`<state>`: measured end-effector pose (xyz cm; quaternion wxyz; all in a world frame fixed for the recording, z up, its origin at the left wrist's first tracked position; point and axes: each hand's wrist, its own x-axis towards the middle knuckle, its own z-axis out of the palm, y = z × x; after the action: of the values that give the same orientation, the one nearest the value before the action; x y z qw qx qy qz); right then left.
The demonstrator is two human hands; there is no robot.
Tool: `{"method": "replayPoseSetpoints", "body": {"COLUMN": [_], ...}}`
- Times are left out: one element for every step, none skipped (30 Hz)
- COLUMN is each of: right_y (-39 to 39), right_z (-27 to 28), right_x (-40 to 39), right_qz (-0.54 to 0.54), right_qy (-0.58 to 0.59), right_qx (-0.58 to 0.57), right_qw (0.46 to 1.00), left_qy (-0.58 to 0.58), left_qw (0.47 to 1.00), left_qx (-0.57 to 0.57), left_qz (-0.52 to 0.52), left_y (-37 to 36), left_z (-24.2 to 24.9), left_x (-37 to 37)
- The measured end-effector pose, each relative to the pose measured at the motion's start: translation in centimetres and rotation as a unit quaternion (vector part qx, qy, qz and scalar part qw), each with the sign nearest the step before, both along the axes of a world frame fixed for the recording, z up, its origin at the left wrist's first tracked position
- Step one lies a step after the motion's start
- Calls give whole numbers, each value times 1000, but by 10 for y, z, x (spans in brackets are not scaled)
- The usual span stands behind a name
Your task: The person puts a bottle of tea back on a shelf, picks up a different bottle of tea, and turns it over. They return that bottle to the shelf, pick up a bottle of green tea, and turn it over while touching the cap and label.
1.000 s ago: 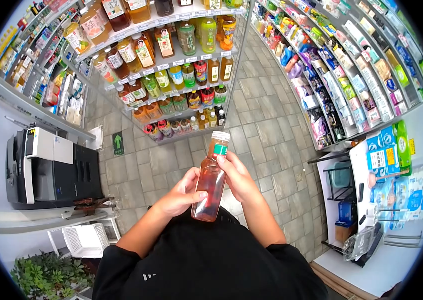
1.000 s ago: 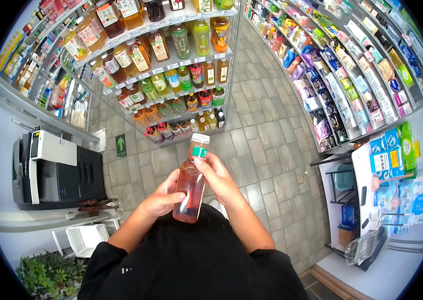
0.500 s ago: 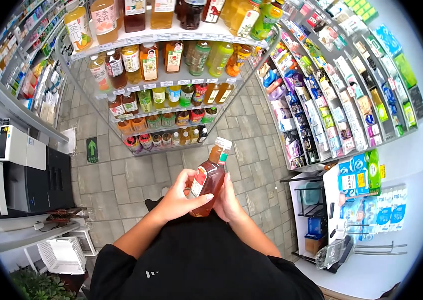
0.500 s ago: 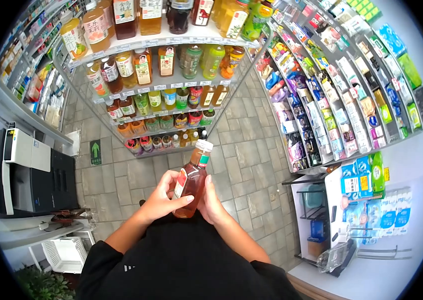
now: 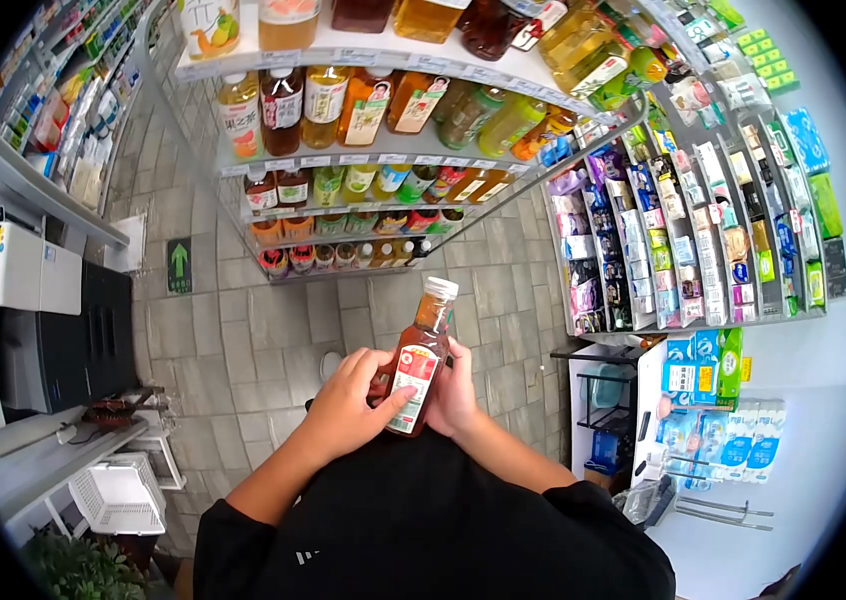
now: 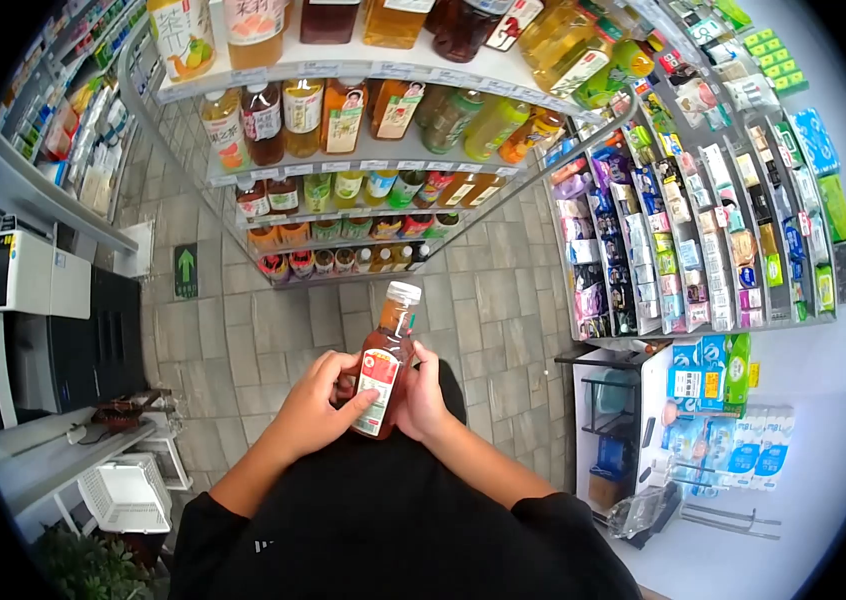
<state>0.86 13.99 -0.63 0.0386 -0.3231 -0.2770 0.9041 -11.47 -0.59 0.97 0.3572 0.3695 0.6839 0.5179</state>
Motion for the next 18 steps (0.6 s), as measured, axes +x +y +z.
{"method": "replayPoseSetpoints", "body": {"right_y": [0,2,1,-5,-6,-4,-5,-11,-9,-7,-3,0,2,5,7,9,11,12], "right_z": [-7,-18,-21,-17,-24,-37,-35,-25,-27,-29,-30,-32,-33,-35,-38,-41,-44,-48], "right_x": [-2,-3,-7,-11,-13,-11,-17,-21,-17,-12,-11,-10,-9,-6,-1,4,9,16], "right_qz": [3,5,7,-31,-28,-10,8,-68,-2,42,87,90,106,119,116,138,160,173], "right_qy": [-5,20,45,-23,-24,-14,-5,-82,-103,-90,-73,-73,-70,-68,-69,-19,32,69], "right_qx": [-4,-13,-23,-18,-24,-54,-84,-115,-117,-124,-128,-128,-152,-176,-178,-223,-266,-320], "right_qw": [1000,1000,999,999,999,998,996,988,988,987,985,985,980,975,975,965,950,929], "left_qy": [27,18,13,20,26,43,34,21,9,-4,-5,-20,-34,-45,-47,-49,-51,-76], "left_qw": [1000,1000,1000,1000,998,997,997,996,995,993,993,991,988,987,988,987,986,986], "left_qx": [0,-12,-17,17,49,58,57,51,47,59,57,58,60,62,59,63,67,63], "left_qz": [4,2,6,16,25,28,45,66,87,102,105,122,137,140,137,141,146,136], "left_y": [-2,-5,-7,-9,-12,-13,-13,-14,-13,-12,-12,-10,-8,-5,-2,1,5,8], "left_z": [1,6,1,-6,-13,-10,-14,-17,-19,-21,-23,-25,-27,-28,-32,-38,-43,-47], "left_x": [-4,-7,-10,-10,-9,-12,-13,-12,-12,-10,-6,-4,-2,1,6,9,12,15]}}
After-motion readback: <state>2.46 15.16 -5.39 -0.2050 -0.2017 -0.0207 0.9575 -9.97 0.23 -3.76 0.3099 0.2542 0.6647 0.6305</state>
